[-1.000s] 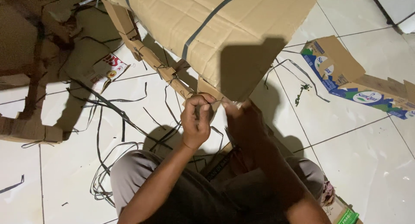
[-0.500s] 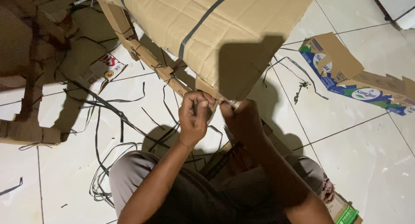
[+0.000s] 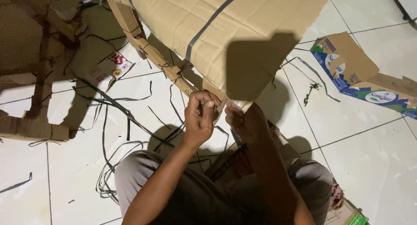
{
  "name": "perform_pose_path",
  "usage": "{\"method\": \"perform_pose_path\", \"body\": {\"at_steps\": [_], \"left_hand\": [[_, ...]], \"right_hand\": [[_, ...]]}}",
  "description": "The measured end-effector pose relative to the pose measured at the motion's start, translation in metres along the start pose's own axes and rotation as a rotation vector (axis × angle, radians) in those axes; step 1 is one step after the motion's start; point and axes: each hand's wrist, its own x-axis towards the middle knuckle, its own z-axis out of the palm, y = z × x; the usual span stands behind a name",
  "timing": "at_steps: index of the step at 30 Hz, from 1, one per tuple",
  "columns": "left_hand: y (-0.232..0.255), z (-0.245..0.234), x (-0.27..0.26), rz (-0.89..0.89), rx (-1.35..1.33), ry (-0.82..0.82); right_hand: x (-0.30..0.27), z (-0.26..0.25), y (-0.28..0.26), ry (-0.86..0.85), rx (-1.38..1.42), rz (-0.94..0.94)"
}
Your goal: Wrapping the legs of a wooden chair with cardboard and securing them with plastic ties
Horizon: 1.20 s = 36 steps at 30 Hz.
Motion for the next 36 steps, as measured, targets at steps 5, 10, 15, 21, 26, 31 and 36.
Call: {"method": "perform_pose_path", "body": {"at_steps": [5, 10, 15, 21, 26, 31, 36], "left_hand": [[0.01, 0.001, 0.004, 0.272, 0.314, -0.148], [0.009, 0.012, 0.007, 0.455, 0.407, -0.156], [-0.007, 0.008, -0.001, 0.477, 0.412, -0.159], [0.02, 0.012, 0.016, 0.584, 0.533, -0.045], [0.014, 0.014, 0.01, 0.51, 0.5, -0.049], [0.004, 0.01, 0.01, 0.405, 0.369, -0.055], [0.008, 0.008, 0.003, 0.345, 0.28, -0.052]], "right_hand": [[0.002, -0.014, 0.008, -0.164, 0.056, -0.111], [0.001, -0.013, 0.011, -0.08, 0.014, -0.163], [0.0, -0.013, 0.013, -0.166, 0.133, -0.13], [-0.013, 0.014, 0.005, -0.173, 0.115, -0.164], [-0.007, 0.005, 0.008, -0.132, 0.201, -0.125], [-0.006, 0.011, 0.003, -0.185, 0.211, -0.104], [-0.03, 0.015, 0.004, -0.093, 0.064, -0.164]]}}
